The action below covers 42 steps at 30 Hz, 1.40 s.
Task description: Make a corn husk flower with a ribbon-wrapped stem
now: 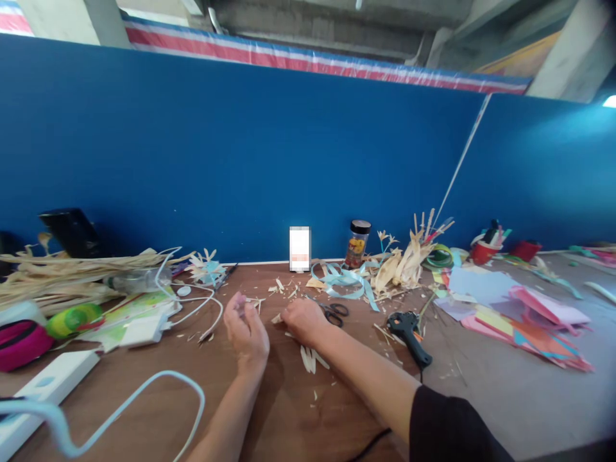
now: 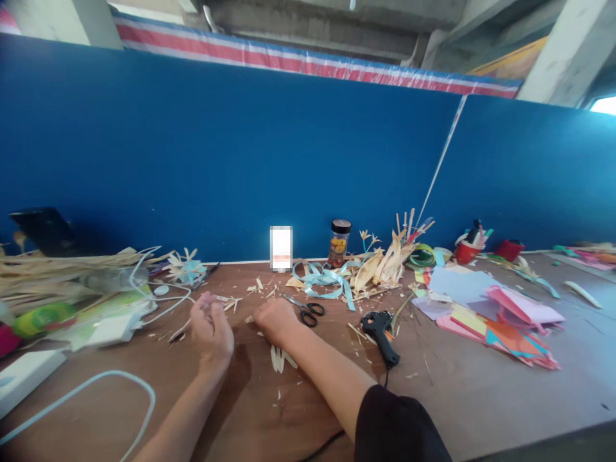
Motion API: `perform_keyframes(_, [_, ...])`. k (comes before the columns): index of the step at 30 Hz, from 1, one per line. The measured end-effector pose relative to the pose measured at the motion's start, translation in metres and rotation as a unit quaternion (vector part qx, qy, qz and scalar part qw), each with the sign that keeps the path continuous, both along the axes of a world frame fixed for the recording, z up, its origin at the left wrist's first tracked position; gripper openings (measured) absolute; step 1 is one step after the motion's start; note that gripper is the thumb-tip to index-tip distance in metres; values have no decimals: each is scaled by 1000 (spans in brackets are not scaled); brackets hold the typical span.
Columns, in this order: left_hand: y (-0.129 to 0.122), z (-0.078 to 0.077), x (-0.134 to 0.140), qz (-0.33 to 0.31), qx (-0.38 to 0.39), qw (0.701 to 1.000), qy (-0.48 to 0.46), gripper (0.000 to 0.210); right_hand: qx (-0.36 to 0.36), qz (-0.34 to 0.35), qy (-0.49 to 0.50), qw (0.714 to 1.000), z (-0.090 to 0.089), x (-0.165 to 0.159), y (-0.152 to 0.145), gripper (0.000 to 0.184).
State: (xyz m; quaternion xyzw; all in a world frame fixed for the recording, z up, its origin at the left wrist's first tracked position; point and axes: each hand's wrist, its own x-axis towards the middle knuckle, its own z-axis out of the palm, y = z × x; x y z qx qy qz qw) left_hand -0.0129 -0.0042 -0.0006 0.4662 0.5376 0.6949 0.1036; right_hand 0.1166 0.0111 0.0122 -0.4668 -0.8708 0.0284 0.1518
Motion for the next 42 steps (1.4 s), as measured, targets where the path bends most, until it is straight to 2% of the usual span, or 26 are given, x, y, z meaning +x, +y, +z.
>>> perform_keyframes(3, [-1,1,5,-84,-41,996,8,44,-7,-68,112,991,-4,5,-3,15])
perform_keyframes(5, [-2,1,9,-182,-88,979,-19,51,-25,-93,187,978,-6,7,-4,19])
perform_keyframes(8, [-4,2,14,-340,-167,920,-98,52,-59,-92,277,955,-9,6,-5,20])
perform_keyframes(10, [-5,1,15,-387,-203,888,-142,48,-75,-83,316,942,-11,4,-8,22])
perform_keyframes(12, [-5,-1,13,-380,-213,885,-165,42,-107,-70,371,920,-12,2,-12,25])
perform_keyframes(14, [-4,-3,11,-356,-205,896,-170,37,-144,-58,429,890,-15,0,-15,26])
perform_keyframes(16, [-3,-5,9,-332,-199,907,-164,35,-163,-60,457,872,-17,0,-16,25])
perform_keyframes(24, [-4,-8,12,-269,-200,934,-128,40,-134,-101,386,907,-23,7,-13,23])
perform_keyframes(28, [-5,-7,11,-246,-208,945,-60,36,-112,-122,321,933,-22,7,-16,26])
perform_keyframes(32, [-7,-3,8,-191,-183,962,74,30,-82,-125,246,958,-10,17,-18,23])
perform_keyframes(34, [-8,-1,8,-178,-170,963,113,28,-62,-130,208,967,0,28,-17,22])
perform_keyframes(39, [-12,1,12,-204,-164,954,145,29,-27,-205,103,973,18,68,-2,22])
perform_keyframes(42, [-14,0,15,-224,-146,950,159,28,-22,-248,44,968,22,87,11,34])
